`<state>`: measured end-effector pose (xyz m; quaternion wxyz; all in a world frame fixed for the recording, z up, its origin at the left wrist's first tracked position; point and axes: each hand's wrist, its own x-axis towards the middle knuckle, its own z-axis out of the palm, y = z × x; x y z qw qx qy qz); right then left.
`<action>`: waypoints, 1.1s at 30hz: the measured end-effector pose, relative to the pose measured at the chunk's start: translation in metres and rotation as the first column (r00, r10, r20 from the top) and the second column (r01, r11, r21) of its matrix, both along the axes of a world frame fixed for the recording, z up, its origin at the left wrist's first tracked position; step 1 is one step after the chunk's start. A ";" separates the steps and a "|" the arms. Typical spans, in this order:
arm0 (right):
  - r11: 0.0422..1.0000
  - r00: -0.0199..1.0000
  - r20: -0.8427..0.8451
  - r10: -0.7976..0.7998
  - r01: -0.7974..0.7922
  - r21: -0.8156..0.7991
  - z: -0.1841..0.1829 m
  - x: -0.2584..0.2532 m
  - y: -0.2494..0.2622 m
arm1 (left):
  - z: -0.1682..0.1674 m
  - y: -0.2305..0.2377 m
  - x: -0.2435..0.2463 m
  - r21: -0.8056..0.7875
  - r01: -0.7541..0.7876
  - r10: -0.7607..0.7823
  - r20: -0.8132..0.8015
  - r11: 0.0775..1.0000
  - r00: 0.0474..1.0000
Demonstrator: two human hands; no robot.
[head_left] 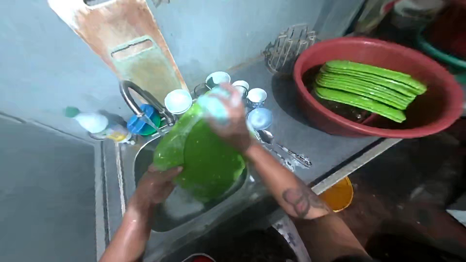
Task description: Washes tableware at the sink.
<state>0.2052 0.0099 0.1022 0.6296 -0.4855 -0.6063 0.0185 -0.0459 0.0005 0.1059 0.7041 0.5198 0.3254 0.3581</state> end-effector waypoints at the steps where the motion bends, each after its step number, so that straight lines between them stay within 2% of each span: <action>1: 0.997 0.992 0.107 0.066 -0.069 0.025 -0.003 -0.026 -0.009 | -0.001 -0.002 0.004 -0.013 -0.006 0.006 -0.012 1.000 1.000; 3: 0.968 0.923 0.296 0.247 -0.252 -0.023 -0.008 -0.071 -0.029 | -0.008 -0.006 0.002 -0.031 0.032 -0.034 -0.039 0.999 0.999; 4: 0.957 0.881 0.383 0.278 -0.290 -0.026 -0.010 -0.083 -0.033 | -0.012 -0.011 -0.001 -0.009 0.022 -0.022 -0.091 1.000 0.996; 6: 0.958 0.881 0.402 0.250 -0.286 0.031 -0.010 -0.084 -0.021 | -0.017 -0.012 -0.005 0.098 0.031 -0.021 -0.108 0.995 0.994; 7: 0.971 0.914 0.355 0.196 -0.232 0.062 -0.008 -0.075 -0.007 | -0.012 -0.014 -0.002 0.161 0.006 0.013 -0.116 0.987 0.993; 9: 0.994 0.988 0.139 0.062 -0.073 0.077 -0.005 -0.046 0.031 | -0.004 -0.021 0.000 0.252 -0.046 0.095 -0.185 0.967 0.978; 10: 1.000 1.000 0.007 0.017 -0.017 -0.014 -0.003 -0.030 0.047 | -0.003 -0.024 0.000 0.282 -0.071 0.134 -0.210 0.957 0.968; 12: 0.946 0.970 -0.243 -0.002 -0.077 -0.315 0.001 -0.002 0.065 | -0.002 -0.030 -0.002 0.281 -0.091 0.162 -0.241 0.955 0.957; 13: 0.911 0.954 -0.299 -0.013 -0.112 -0.397 0.002 0.005 0.069 | -0.004 -0.031 -0.005 0.244 -0.069 0.132 -0.250 0.967 0.959; 14: 0.895 0.960 -0.280 -0.012 -0.115 -0.431 0.005 0.007 0.068 | -0.006 -0.028 -0.011 0.185 -0.025 0.071 -0.248 0.982 0.966; 15: 0.906 0.982 -0.188 -0.003 -0.077 -0.416 0.010 0.001 0.062 | -0.005 -0.025 -0.015 0.137 0.021 0.017 -0.265 0.990 0.964; 17: 0.981 0.993 0.119 0.020 0.004 -0.193 0.019 -0.028 0.041 | -0.002 -0.015 -0.015 0.119 0.141 -0.102 -0.284 0.983 0.953; 19: 0.994 0.920 0.377 0.110 -0.105 -0.035 0.022 -0.067 0.012 | -0.001 -0.007 -0.015 0.125 0.122 -0.082 -0.289 0.985 0.954; 20: 0.981 0.891 0.420 0.171 -0.195 0.014 0.016 -0.083 0.001 | 0.000 -0.005 -0.015 0.108 0.058 -0.026 -0.280 0.992 0.960; 22: 0.950 0.888 0.384 0.255 -0.303 0.070 0.003 -0.091 0.000 | 0.009 -0.008 -0.005 0.128 -0.013 0.044 -0.243 0.992 0.969; 23: 0.951 0.906 0.338 0.255 -0.298 0.081 -0.001 -0.083 0.008 | 0.007 -0.004 0.000 0.146 -0.008 0.035 -0.188 0.989 0.982; 25: 0.985 0.972 0.195 0.131 -0.149 0.084 -0.012 -0.054 0.031 | 0.003 0.000 0.006 0.165 -0.042 0.062 -0.120 0.985 0.991; 26: 0.999 0.993 0.110 0.042 -0.044 0.013 -0.022 -0.037 0.039 | 0.003 -0.001 0.008 0.153 -0.087 0.100 -0.079 0.984 0.992; 27: 0.989 0.998 0.051 -0.030 0.037 -0.142 -0.036 -0.023 0.039 | 0.005 -0.001 0.009 0.134 -0.135 0.139 -0.023 0.982 0.990; 28: 0.948 0.997 -0.005 -0.080 0.075 -0.311 -0.051 -0.016 0.031 | 0.007 0.000 0.010 0.124 -0.175 0.172 0.030 0.977 0.985; 30: 0.802 0.985 -0.093 -0.147 0.064 -0.594 -0.071 -0.026 0.005 | 0.009 0.007 0.014 0.106 -0.237 0.228 0.090 0.966 0.969; 31: 0.764 0.984 -0.109 -0.137 0.035 -0.644 -0.075 -0.041 -0.009 | 0.008 0.012 0.017 0.097 -0.264 0.256 0.085 0.960 0.963; 32: 0.786 0.986 -0.129 -0.105 0.003 -0.618 -0.075 -0.059 -0.023 | 0.009 0.014 0.023 0.096 -0.282 0.279 0.041 0.955 0.959; 33: 0.847 0.987 -0.145 -0.071 -0.017 -0.531 -0.071 -0.077 -0.032 | 0.009 0.015 0.030 0.107 -0.280 0.285 -0.035 0.954 0.958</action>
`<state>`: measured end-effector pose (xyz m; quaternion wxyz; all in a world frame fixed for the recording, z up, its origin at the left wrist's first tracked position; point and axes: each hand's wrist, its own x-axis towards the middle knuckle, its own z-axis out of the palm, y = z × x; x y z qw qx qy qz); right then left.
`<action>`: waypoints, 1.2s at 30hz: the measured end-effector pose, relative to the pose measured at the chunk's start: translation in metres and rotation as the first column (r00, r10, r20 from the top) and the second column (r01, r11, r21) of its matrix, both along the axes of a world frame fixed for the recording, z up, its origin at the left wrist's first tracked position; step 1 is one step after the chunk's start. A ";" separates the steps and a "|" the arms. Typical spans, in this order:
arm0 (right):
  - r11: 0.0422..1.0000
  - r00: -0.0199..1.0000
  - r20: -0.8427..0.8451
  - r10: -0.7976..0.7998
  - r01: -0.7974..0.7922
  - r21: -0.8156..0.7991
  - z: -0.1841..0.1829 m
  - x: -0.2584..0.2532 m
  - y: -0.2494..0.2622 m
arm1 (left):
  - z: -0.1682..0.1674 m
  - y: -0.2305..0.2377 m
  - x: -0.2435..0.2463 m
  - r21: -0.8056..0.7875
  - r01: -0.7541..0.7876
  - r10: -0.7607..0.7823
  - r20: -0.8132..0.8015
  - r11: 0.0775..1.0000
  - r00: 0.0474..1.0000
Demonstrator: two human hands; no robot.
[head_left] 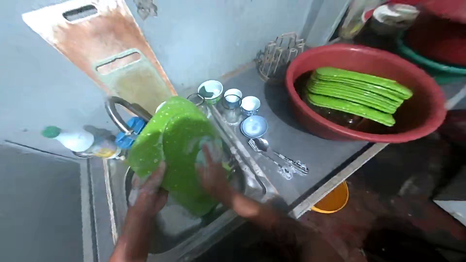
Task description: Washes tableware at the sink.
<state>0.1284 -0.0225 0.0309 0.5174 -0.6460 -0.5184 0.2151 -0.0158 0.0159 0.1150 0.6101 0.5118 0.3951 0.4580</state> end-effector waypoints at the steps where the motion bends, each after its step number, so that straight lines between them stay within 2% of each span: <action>1: 0.993 0.999 -0.018 0.033 -0.030 0.113 0.009 -0.012 -0.003 | 0.000 -0.001 0.006 0.009 0.014 -0.013 -0.105 1.000 0.994; 3: 0.954 0.997 -0.053 0.063 -0.044 0.297 0.028 -0.014 0.013 | 0.002 -0.012 0.015 0.103 0.068 -0.026 -0.362 0.992 0.932; 4: 0.947 0.993 -0.099 0.059 -0.024 0.320 0.040 -0.004 0.026 | 0.009 -0.021 0.018 0.159 0.114 -0.025 -0.477 0.981 0.878; 5: 0.955 0.987 -0.159 0.023 0.026 0.295 0.049 0.011 0.040 | 0.019 -0.032 0.022 0.196 0.141 -0.006 -0.565 0.970 0.825; 6: 0.977 0.967 -0.255 -0.016 0.070 0.201 0.054 0.027 0.051 | 0.031 -0.044 0.025 0.226 0.170 0.008 -0.621 0.959 0.784; 8: 0.990 0.858 -0.496 -0.133 0.134 -0.033 0.046 0.048 0.070 | 0.043 -0.058 0.030 0.353 0.273 0.052 -0.690 0.895 0.722; 10: 0.971 0.755 -0.628 -0.188 0.046 -0.236 0.022 0.053 0.068 | 0.046 -0.051 0.040 0.508 0.422 0.095 -0.716 0.751 0.692; 11: 0.967 0.750 -0.641 -0.162 -0.009 -0.255 0.012 0.051 0.059 | 0.042 -0.038 0.048 0.578 0.503 0.101 -0.714 0.642 0.693; 13: 0.974 0.743 -0.668 -0.056 -0.108 -0.201 0.006 0.046 0.038 | 0.028 -0.002 0.072 0.681 0.641 0.132 -0.715 0.352 0.687; 14: 0.973 0.709 -0.705 -0.027 -0.144 -0.181 0.007 0.045 0.031 | 0.023 0.014 0.087 0.663 0.700 0.169 -0.747 0.265 0.643; 15: 0.976 0.640 -0.767 -0.044 -0.134 -0.169 0.004 0.042 0.029 | 0.019 0.028 0.102 0.598 0.761 0.197 -0.801 0.249 0.565; 17: 0.987 0.450 -0.888 -0.095 -0.075 -0.144 -0.002 0.040 0.028 | 0.005 0.057 0.129 0.449 0.843 0.253 -0.888 0.296 0.384; 18: 0.987 0.303 -0.947 -0.108 -0.079 -0.138 -0.006 0.042 0.028 | -0.002 0.070 0.139 0.363 0.867 0.269 -0.922 0.341 0.280; 20: 0.978 0.015 -0.989 -0.146 -0.148 -0.146 -0.006 0.053 0.026 | -0.018 0.093 0.153 0.252 0.884 0.283 -0.948 0.394 0.144; 21: 0.975 -0.049 -0.985 -0.164 -0.162 -0.154 -0.006 0.058 0.023 | -0.024 0.100 0.157 0.214 0.883 0.280 -0.955 0.417 0.100; 23: 0.971 -0.028 -0.981 -0.192 -0.153 -0.186 -0.007 0.065 0.015 | -0.035 0.108 0.163 0.175 0.872 0.259 -0.964 0.458 0.057; 27: 0.939 0.100 -0.949 -0.297 -0.148 -0.310 -0.010 0.066 0.020 | -0.036 0.113 0.168 0.179 0.869 0.228 -0.971 0.461 0.079; 28: 0.930 0.112 -0.940 -0.322 -0.148 -0.336 -0.011 0.064 0.021 | -0.036 0.113 0.164 0.239 0.869 0.231 -0.961 0.433 0.149; 30: 0.930 0.114 -0.938 -0.327 -0.137 -0.341 -0.016 0.062 0.017 | -0.044 0.107 0.145 0.498 0.799 0.247 -0.866 0.338 0.436; 31: 0.932 0.089 -0.941 -0.327 -0.132 -0.336 -0.019 0.063 0.015 | -0.046 0.100 0.131 0.597 0.748 0.246 -0.802 0.291 0.544; 32: 0.940 0.060 -0.950 -0.305 -0.139 -0.311 -0.023 0.066 0.011 | -0.052 0.092 0.112 0.671 0.697 0.238 -0.742 0.254 0.627; 33: 0.949 0.042 -0.962 -0.271 -0.153 -0.274 -0.027 0.070 0.006 | -0.061 0.082 0.089 0.681 0.687 0.224 -0.732 0.253 0.643; 34: 0.955 0.038 -0.972 -0.230 -0.182 -0.233 -0.031 0.075 0.000 | -0.076 0.073 0.063 0.635 0.715 0.210 -0.772 0.293 0.600; 35: 0.955 0.061 -0.980 -0.187 -0.222 -0.196 -0.033 0.079 -0.005 | -0.094 0.068 0.037 0.506 0.765 0.172 -0.860 0.399 0.479; 36: 0.944 0.105 -0.979 -0.173 -0.265 -0.195 -0.032 0.083 -0.009 | -0.112 0.066 0.012 0.282 0.785 0.077 -0.954 0.552 0.289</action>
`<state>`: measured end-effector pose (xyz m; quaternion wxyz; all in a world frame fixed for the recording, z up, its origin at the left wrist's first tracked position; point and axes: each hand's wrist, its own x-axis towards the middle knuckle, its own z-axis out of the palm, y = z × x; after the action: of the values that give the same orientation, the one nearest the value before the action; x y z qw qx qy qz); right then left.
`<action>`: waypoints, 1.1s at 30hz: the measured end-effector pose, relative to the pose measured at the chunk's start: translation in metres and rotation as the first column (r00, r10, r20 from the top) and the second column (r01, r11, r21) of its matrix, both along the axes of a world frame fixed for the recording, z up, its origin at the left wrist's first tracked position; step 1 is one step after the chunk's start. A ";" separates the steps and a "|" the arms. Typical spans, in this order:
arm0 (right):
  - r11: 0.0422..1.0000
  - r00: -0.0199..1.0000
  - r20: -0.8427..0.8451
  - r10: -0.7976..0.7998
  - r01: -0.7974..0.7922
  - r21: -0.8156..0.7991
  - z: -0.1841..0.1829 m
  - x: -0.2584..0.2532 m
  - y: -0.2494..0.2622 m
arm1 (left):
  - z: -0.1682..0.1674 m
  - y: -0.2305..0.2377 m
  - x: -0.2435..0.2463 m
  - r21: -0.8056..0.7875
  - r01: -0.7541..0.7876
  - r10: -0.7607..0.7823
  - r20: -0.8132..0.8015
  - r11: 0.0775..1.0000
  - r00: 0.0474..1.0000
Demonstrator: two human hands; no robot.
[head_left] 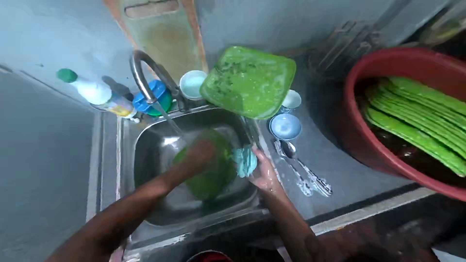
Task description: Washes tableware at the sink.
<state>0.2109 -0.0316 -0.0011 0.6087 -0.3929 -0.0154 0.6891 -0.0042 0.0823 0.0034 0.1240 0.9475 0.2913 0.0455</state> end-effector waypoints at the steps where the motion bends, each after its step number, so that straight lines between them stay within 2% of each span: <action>1: 0.998 0.997 0.058 0.051 -0.049 -0.028 0.003 0.001 -0.002 | -0.020 0.004 -0.022 -0.114 -0.161 0.137 -0.189 0.980 0.972; 3: 0.988 0.977 0.154 0.145 -0.134 -0.083 0.005 -0.002 -0.001 | -0.056 0.017 -0.056 -0.226 -0.518 0.385 -0.446 0.825 0.808; 4: 0.984 0.972 0.159 0.175 -0.165 -0.069 0.003 -0.004 0.000 | -0.069 0.023 -0.068 -0.260 -0.658 0.487 -0.495 0.707 0.719; 6: 0.983 0.975 0.123 0.183 -0.179 -0.047 0.000 -0.008 0.004 | -0.089 0.028 -0.082 -0.384 -0.808 0.665 -0.461 0.447 0.587; 8: 0.991 0.990 0.098 0.101 -0.091 -0.099 0.001 -0.015 0.008 | -0.097 0.027 -0.086 -0.563 -0.802 0.815 -0.359 0.199 0.455; 9: 0.992 0.992 0.103 0.079 -0.068 -0.105 -0.003 -0.017 0.008 | -0.100 0.025 -0.089 -0.626 -0.770 0.845 -0.339 0.125 0.413; 13: 0.976 0.976 0.145 0.165 -0.140 -0.169 -0.009 -0.022 0.007 | -0.097 0.018 -0.094 -0.756 -0.649 0.917 -0.311 -0.079 0.250; 14: 0.966 0.969 0.153 0.196 -0.164 -0.200 -0.009 -0.024 0.004 | -0.096 0.014 -0.096 -0.790 -0.605 0.934 -0.285 -0.102 0.214; 15: 0.954 0.960 0.163 0.226 -0.184 -0.237 -0.008 -0.027 0.003 | -0.095 0.010 -0.099 -0.824 -0.556 0.953 -0.246 -0.109 0.178; 17: 0.932 0.933 0.214 0.290 -0.225 -0.284 -0.004 -0.037 0.001 | -0.091 -0.001 -0.107 -0.887 -0.456 0.981 -0.144 -0.068 0.134; 20: 0.897 0.799 0.411 0.439 -0.359 -0.260 0.009 -0.063 0.007 | -0.067 -0.019 -0.107 -0.962 -0.274 0.999 -0.011 0.002 0.047; 22: 0.837 0.644 0.564 0.517 -0.516 -0.179 0.020 -0.090 0.018 | -0.037 -0.034 -0.101 -0.967 -0.247 0.998 0.053 0.057 0.022; 24: 0.695 0.415 0.734 0.538 -0.711 -0.107 0.039 -0.119 0.031 | -0.015 -0.049 -0.099 -0.947 -0.286 0.989 0.150 0.146 0.006; 26: 0.548 0.183 0.904 0.387 -0.834 -0.066 0.055 -0.144 0.040 | -0.007 -0.063 -0.108 -0.914 -0.309 0.962 0.271 0.262 0.015; 27: 0.551 0.109 0.962 0.252 -0.833 -0.050 0.062 -0.151 0.043 | -0.004 -0.069 -0.116 -0.895 -0.319 0.947 0.321 0.312 0.025; 28: 0.606 0.054 0.992 0.113 -0.795 -0.026 0.068 -0.154 0.046 | -0.001 -0.074 -0.125 -0.882 -0.322 0.933 0.361 0.345 0.011; 30: 0.751 0.036 0.995 -0.097 -0.653 0.097 0.077 -0.146 0.060 | 0.009 -0.084 -0.142 -0.878 -0.310 0.911 0.405 0.365 -0.074; 32: 0.836 0.110 0.991 -0.077 -0.534 0.124 0.088 -0.130 0.089 | 0.017 -0.093 -0.156 -0.885 -0.284 0.891 0.424 0.370 -0.161; 33: 0.854 0.111 0.992 -0.068 -0.508 0.115 0.091 -0.124 0.110 | 0.019 -0.098 -0.164 -0.883 -0.275 0.879 0.437 0.380 -0.189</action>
<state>0.0869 0.0780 0.0898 0.4037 -0.5890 -0.6194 0.3263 -0.1681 -0.0154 0.0227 0.4640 0.3498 0.5770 0.5739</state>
